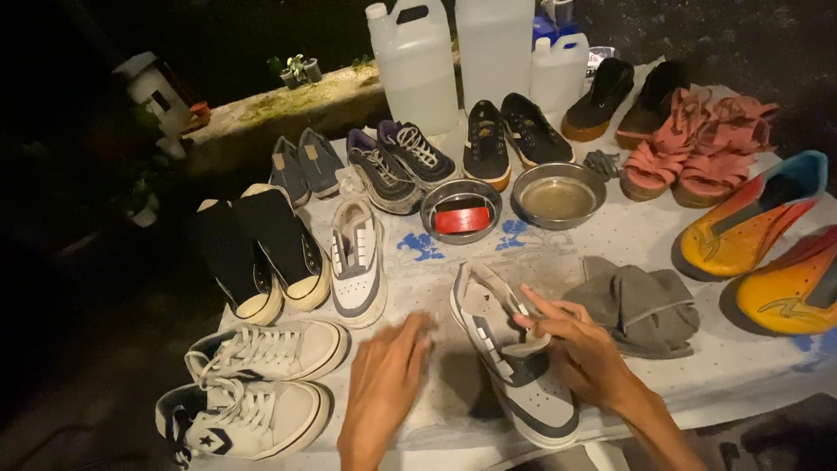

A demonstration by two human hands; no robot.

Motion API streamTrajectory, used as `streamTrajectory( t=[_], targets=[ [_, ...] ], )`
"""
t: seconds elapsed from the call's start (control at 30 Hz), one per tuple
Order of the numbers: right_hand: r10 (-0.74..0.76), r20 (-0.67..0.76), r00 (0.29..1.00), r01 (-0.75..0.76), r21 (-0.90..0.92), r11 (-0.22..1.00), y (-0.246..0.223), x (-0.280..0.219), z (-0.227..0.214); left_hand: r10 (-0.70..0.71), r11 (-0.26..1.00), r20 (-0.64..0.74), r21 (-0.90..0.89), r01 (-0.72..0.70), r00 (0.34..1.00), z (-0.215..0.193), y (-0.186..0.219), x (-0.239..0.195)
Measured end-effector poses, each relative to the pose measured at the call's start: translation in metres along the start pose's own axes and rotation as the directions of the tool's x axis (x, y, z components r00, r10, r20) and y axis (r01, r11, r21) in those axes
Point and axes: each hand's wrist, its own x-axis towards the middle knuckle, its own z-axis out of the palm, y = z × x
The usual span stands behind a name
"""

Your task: The person cleans a white and gray sneaker using a cloth and a red brush. They wipe the shoe, dip the brush in a liquid, scrub the shoe, and then wipe it again with the cloth.

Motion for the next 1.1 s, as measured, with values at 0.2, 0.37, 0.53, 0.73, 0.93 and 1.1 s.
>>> streamTrajectory(
  t=[0.2, 0.37, 0.53, 0.73, 0.93, 1.1],
  targets=[
    [0.042, -0.006, 0.999, -0.042, 0.048, 0.998, -0.009, 0.004, -0.002, 0.479, 0.864, -0.234, -0.045, -0.502, 0.846, 0.021, 0.031, 0.081],
    [-0.011, -0.014, 1.000, 0.011, 0.008, 1.000, -0.007, 0.005, -0.001, 0.754, 0.626, -0.084, 0.390, -0.675, 0.651, 0.026, 0.042, 0.135],
    [-0.012, -0.019, 1.000, 0.011, -0.034, 0.999, -0.006, 0.006, -0.001, 0.931, 0.276, 0.033, 0.586, -0.762, 0.363, 0.035, 0.016, 0.157],
    [0.013, -0.033, 0.999, -0.013, -0.001, 1.000, -0.007, 0.006, -0.001, 0.924, 0.364, -0.283, 0.452, -0.814, 0.256, 0.031, 0.003, 0.139],
    [0.016, -0.024, 1.000, -0.016, -0.010, 1.000, -0.002, 0.003, 0.000, 0.296, 0.912, 0.014, -0.300, -0.278, 0.955, -0.025, -0.011, 0.035],
    [0.021, -0.029, 0.999, -0.020, 0.036, 0.999, -0.013, 0.008, -0.001, 0.268, 0.957, 0.383, -0.001, -0.290, 0.884, -0.005, -0.053, -0.009]
  ],
)
